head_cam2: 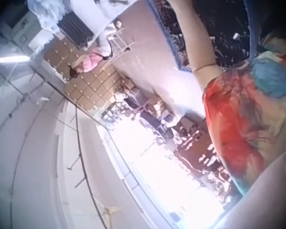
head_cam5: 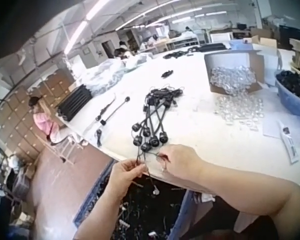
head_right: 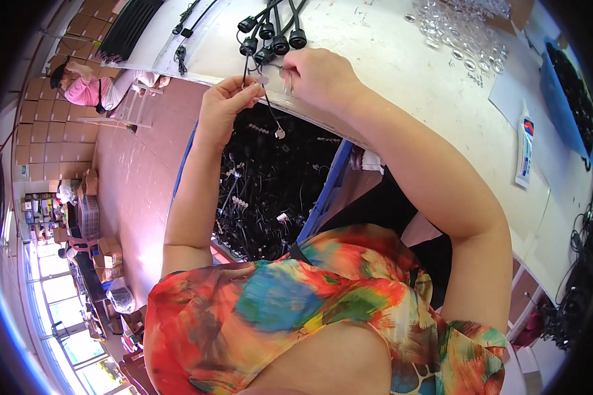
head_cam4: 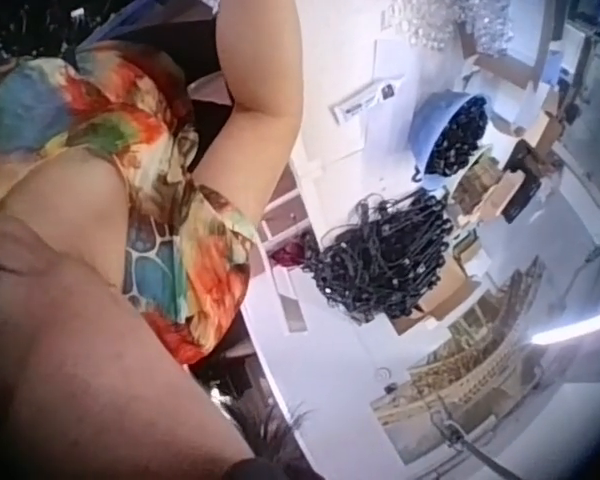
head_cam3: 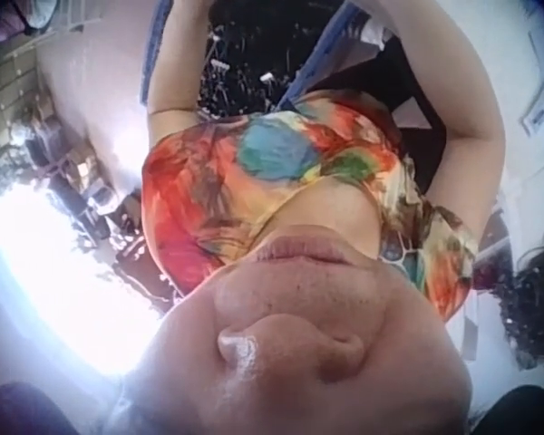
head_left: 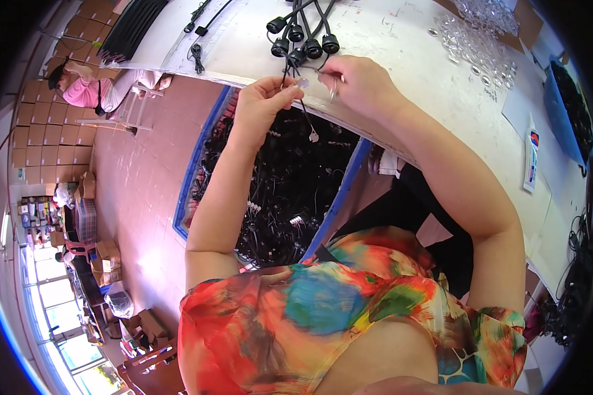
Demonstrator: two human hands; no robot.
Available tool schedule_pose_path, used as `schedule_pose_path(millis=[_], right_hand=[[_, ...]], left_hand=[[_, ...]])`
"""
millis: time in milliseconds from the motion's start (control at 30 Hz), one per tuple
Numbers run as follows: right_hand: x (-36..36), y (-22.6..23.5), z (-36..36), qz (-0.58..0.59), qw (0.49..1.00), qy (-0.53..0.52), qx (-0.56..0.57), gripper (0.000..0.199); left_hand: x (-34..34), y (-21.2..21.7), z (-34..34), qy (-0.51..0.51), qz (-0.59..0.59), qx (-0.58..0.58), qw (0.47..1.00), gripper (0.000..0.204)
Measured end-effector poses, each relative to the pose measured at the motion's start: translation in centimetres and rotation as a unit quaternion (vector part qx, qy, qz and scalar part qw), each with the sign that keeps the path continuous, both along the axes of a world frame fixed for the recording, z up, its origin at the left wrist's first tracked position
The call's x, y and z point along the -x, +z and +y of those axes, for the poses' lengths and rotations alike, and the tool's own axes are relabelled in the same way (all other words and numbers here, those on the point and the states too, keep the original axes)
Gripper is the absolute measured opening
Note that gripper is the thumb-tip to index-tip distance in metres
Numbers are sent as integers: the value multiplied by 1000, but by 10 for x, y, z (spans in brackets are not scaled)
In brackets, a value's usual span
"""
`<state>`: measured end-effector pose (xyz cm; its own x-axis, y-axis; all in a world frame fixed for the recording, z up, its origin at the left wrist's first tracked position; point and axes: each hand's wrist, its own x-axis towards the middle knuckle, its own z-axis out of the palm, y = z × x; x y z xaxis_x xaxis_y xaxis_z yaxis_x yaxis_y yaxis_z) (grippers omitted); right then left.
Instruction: The person assembles black electronic light fixtures by applying glue from an adhesive tube to internal fixture components, then fitting them into a black plastic housing along with a wiring harness and clear lens pieces.
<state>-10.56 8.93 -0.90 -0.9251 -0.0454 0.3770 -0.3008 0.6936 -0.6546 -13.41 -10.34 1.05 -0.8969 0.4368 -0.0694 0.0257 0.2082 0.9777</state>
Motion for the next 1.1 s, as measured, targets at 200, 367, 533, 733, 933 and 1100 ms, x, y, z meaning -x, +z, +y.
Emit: schedule_pose_path(millis=[200, 367, 533, 733, 933, 1100], right_hand=[[-2, 18, 1, 106, 991, -34, 77, 26], [-1, 23, 18, 175, 965, 12, -194, 36], [21, 28, 45, 164, 976, 22, -143, 30], [9, 27, 5, -91, 992, 81, 31, 22], [14, 25, 3, -145, 968, 99, 178, 18], [2, 22, 3, -136, 956, 107, 238, 15]], left_hand=[[-3, 5, 1, 29, -7, -54, 998, 21], [0, 5, -2, 48, -2, -51, 998, 21], [4, 1, 0, 32, 7, -2, 999, 22], [4, -2, 9, 9, 9, -53, 999, 22], [3, 1, 3, 22, -43, -89, 995, 21], [2, -6, 11, 17, 12, -39, 999, 15]])
